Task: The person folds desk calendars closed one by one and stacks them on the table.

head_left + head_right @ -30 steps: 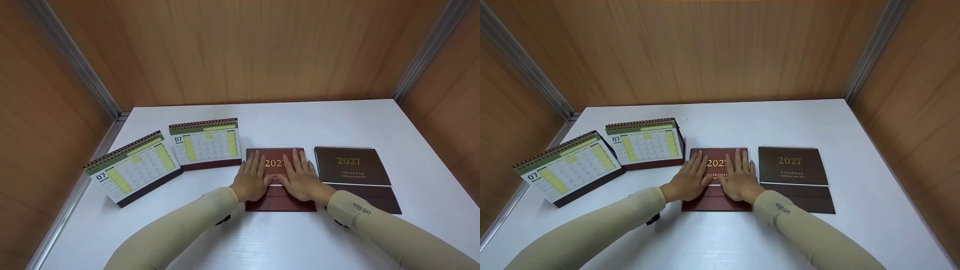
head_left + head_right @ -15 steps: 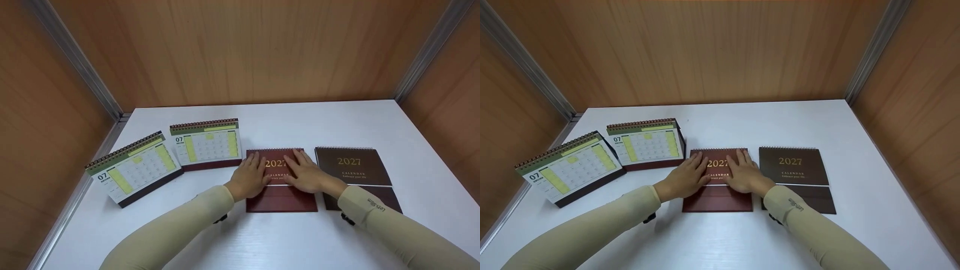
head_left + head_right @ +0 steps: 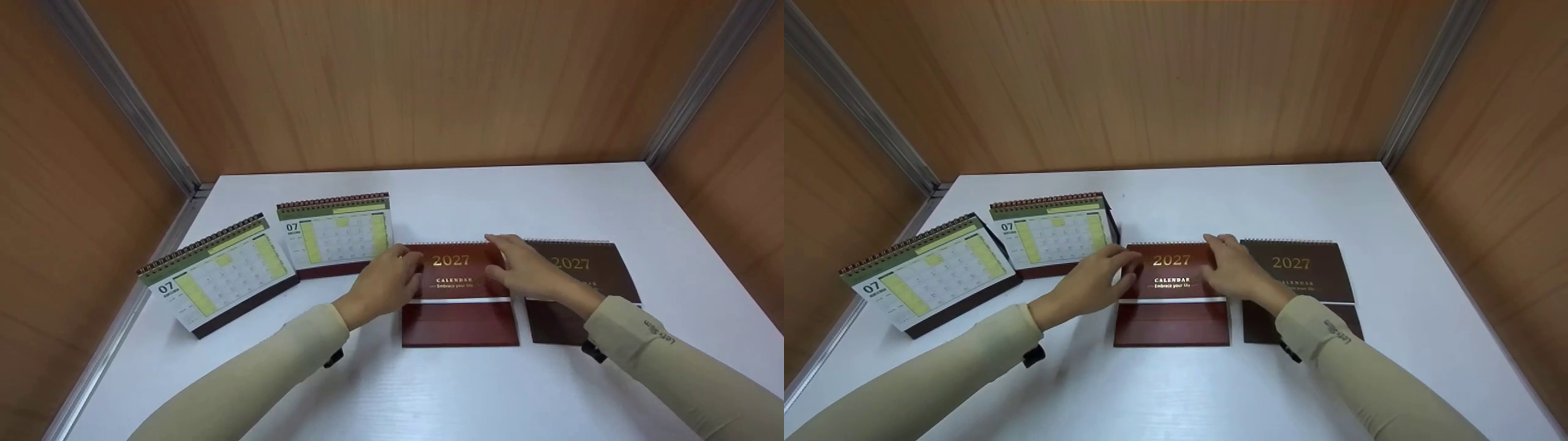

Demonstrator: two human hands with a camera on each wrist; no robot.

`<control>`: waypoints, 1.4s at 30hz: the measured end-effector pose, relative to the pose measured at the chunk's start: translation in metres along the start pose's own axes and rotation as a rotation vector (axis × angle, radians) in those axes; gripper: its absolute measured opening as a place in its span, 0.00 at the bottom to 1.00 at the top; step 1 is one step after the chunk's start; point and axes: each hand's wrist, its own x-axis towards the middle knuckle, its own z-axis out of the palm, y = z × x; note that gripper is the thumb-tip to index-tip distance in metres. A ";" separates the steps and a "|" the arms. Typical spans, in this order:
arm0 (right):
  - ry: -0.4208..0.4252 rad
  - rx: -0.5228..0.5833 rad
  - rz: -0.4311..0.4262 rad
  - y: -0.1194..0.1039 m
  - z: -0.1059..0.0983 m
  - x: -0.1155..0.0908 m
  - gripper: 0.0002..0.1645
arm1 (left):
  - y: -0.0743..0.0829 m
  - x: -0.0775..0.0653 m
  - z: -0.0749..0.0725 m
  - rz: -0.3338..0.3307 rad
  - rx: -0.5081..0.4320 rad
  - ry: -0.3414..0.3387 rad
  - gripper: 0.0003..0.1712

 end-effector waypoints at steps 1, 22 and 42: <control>0.000 0.023 0.003 0.001 -0.004 -0.001 0.42 | -0.003 -0.002 -0.002 -0.008 -0.035 0.012 0.23; -0.290 0.938 0.283 0.021 -0.026 -0.021 0.47 | -0.021 -0.017 -0.007 -0.455 -0.698 -0.167 0.38; -0.276 1.084 0.325 0.025 -0.017 -0.017 0.41 | -0.022 -0.013 -0.005 -0.608 -1.037 -0.227 0.36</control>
